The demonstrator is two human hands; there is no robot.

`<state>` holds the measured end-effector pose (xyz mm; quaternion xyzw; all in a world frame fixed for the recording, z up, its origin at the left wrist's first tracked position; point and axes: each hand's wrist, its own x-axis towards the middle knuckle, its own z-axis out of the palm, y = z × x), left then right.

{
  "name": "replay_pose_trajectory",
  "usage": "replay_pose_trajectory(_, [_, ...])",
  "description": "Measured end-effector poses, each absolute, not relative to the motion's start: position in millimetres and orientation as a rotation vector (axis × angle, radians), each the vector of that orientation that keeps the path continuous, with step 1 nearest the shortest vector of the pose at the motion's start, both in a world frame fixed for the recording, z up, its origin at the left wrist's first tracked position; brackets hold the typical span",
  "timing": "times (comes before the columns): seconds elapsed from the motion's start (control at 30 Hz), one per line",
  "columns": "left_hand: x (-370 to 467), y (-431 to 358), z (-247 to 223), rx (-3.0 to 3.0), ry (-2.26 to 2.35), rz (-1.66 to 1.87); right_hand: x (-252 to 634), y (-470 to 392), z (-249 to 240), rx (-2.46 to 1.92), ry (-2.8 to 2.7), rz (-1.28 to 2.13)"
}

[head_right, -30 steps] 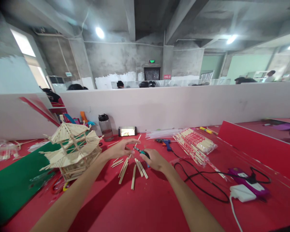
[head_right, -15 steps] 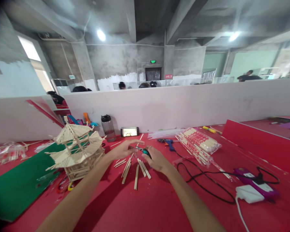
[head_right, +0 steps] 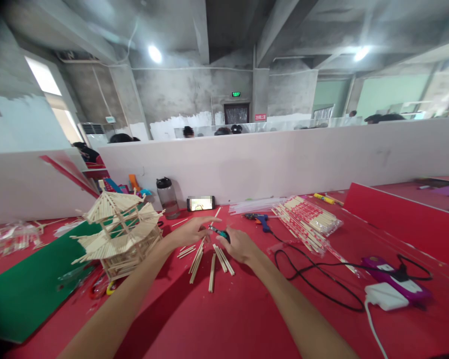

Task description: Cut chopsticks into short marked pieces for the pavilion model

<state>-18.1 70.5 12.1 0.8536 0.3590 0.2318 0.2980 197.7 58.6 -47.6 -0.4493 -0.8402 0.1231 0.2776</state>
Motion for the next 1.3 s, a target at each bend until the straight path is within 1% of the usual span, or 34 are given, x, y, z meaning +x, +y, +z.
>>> replay_pose_trajectory(0.47, [-18.6,74.2,5.6,2.183,0.947,0.588,198.7,60.5,-49.8,-1.251,-2.300,0.222])
replay_pose_trajectory(1.3, [-16.6,74.4,5.9,2.319,1.037,0.595,195.8,59.5,-48.6,-1.295,-2.291,0.170])
